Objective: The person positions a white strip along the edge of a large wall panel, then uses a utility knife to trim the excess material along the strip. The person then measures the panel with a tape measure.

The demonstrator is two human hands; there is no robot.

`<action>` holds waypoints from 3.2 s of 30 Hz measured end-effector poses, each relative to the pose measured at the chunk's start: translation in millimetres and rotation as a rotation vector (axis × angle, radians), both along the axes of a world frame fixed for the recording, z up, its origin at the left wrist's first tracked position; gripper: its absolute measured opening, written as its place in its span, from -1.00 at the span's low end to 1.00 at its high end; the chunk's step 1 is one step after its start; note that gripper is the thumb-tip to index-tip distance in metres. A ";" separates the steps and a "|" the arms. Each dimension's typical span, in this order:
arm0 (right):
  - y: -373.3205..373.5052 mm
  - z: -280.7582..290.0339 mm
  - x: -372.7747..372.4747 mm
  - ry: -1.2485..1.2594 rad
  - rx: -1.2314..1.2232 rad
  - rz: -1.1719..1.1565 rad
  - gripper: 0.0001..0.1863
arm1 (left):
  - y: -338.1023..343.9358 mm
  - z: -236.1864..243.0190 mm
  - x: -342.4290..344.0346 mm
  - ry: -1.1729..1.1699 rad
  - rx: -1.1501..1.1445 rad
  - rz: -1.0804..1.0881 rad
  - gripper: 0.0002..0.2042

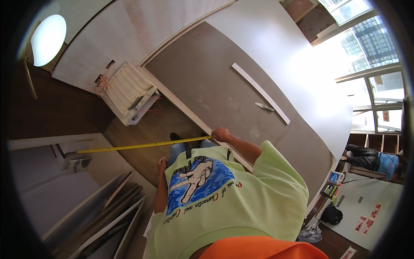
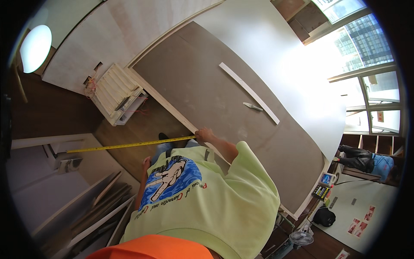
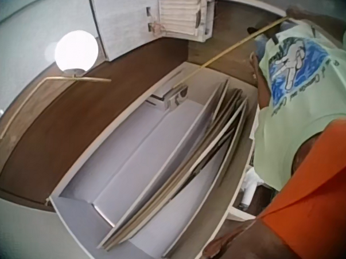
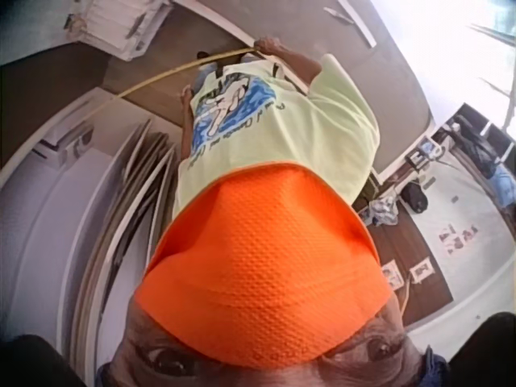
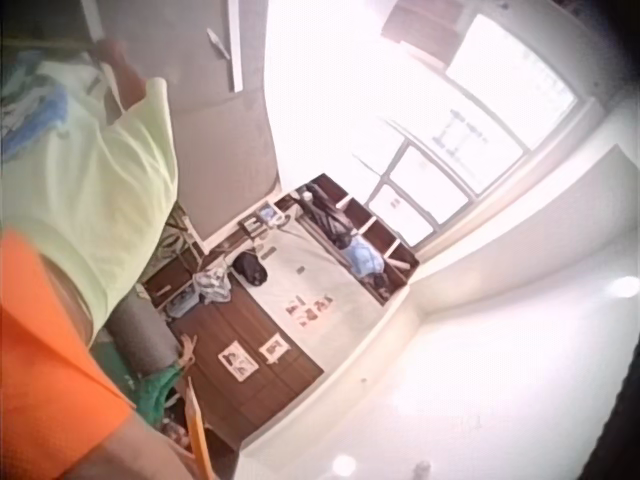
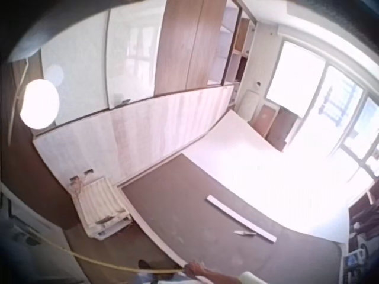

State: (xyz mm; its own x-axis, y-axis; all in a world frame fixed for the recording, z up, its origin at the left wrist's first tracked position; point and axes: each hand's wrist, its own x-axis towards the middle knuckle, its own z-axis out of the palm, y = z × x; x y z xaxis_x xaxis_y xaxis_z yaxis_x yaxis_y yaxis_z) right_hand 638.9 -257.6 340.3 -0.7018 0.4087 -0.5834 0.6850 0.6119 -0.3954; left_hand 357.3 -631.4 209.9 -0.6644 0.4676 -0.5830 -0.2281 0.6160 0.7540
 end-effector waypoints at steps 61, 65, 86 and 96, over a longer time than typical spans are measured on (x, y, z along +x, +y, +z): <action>-319.9 -522.8 -674.4 -0.385 0.130 0.893 -0.70 | -148.1 -89.9 -183.0 -0.059 -0.421 0.437 -0.70; -313.3 -553.4 -685.4 -0.377 0.103 0.871 -0.71 | -157.2 -94.9 -186.9 -0.168 -0.424 0.421 -0.71; -313.8 -586.1 -687.3 -0.309 0.152 0.885 -0.73 | -167.1 -100.4 -197.0 -0.261 -0.391 0.447 -0.72; -346.8 -574.5 -653.9 -0.159 0.077 0.929 -0.81 | -166.0 -103.0 -187.1 -0.195 -0.407 0.432 -0.71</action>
State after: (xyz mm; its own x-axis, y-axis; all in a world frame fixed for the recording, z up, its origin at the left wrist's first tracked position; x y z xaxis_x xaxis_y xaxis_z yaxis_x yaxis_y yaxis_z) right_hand -15.0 -604.4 -234.1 -0.6806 -0.2320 -0.6950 -0.0470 0.9604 -0.2747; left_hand 170.2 -797.4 107.0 -0.6072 -0.1043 -0.7877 -0.6305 0.6665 0.3978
